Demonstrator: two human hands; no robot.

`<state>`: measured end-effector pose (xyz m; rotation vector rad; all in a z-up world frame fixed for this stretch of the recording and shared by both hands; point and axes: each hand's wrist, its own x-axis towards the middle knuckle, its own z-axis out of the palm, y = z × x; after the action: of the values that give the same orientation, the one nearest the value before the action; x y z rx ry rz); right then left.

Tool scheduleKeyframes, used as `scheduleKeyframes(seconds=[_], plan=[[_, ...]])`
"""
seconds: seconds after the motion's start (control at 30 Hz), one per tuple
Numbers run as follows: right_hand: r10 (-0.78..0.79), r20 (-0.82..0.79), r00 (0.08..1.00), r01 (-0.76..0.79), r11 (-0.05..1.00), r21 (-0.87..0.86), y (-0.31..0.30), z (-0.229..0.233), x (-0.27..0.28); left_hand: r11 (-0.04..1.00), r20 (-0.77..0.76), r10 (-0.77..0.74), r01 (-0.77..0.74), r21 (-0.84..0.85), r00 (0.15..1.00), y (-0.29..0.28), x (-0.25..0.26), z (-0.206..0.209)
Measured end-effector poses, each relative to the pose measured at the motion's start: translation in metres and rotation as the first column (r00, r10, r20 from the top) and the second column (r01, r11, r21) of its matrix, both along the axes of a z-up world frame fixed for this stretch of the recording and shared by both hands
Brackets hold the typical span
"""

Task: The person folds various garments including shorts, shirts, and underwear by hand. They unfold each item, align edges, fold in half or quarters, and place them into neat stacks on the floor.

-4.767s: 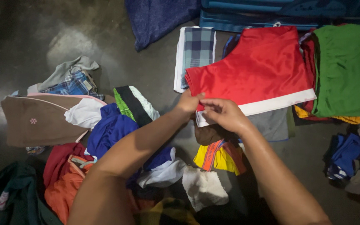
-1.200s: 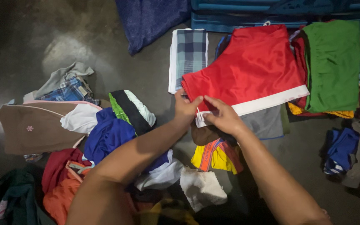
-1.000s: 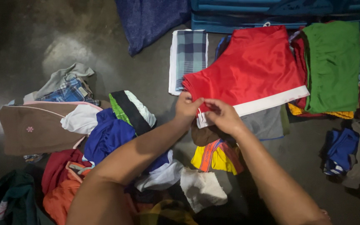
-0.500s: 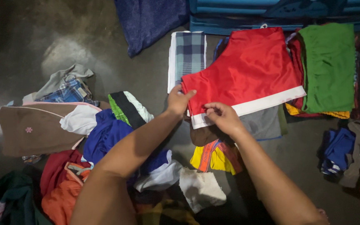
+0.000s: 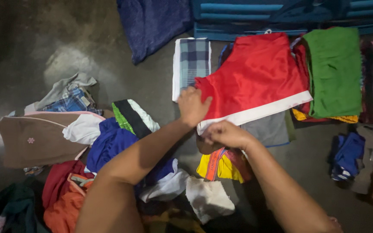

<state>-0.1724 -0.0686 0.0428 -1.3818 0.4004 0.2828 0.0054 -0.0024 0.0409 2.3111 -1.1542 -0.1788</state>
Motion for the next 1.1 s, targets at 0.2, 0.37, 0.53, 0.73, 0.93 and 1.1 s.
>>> scheduleKeyframes(seconds=[0.2, 0.37, 0.53, 0.73, 0.93, 1.1], plan=[[0.067, 0.073, 0.995, -0.056, 0.989, -0.140, 0.011, 0.000, -0.005, 0.916, -0.905, -0.232, -0.234, -0.327, 0.357, -0.071, -0.037, 0.068], [-0.513, 0.247, 0.822, 0.568, 0.701, -0.432, -0.096, 0.007, -0.029, 0.674, -0.711, -0.691, -0.239, -0.699, 0.132, -0.095, -0.063, 0.139], [-0.706, 0.425, 0.567, 0.818, 0.541, -0.193, -0.267, 0.031, -0.084, 0.710, -0.742, -0.653, -0.216, -0.670, 0.152, -0.071, -0.069, 0.135], [-0.891, 0.181, 0.416, 0.780, 0.452, 0.432, -0.250, 0.025, -0.139, 0.886, -0.791, -0.388, -0.045, -0.462, 0.472, -0.128, -0.068, 0.087], [-0.952, 0.258, 0.165, 0.464, 0.306, 0.831, -0.249, 0.049, -0.161, 0.784, -0.740, -0.559, -0.053, -0.619, 0.373, -0.199, -0.083, 0.052], [-0.912, 0.286, 0.293, 0.591, 0.408, 0.696, -0.210, 0.013, -0.134, 0.947, -0.910, -0.310, 0.006, -0.321, 0.275, -0.166, -0.120, -0.003]])
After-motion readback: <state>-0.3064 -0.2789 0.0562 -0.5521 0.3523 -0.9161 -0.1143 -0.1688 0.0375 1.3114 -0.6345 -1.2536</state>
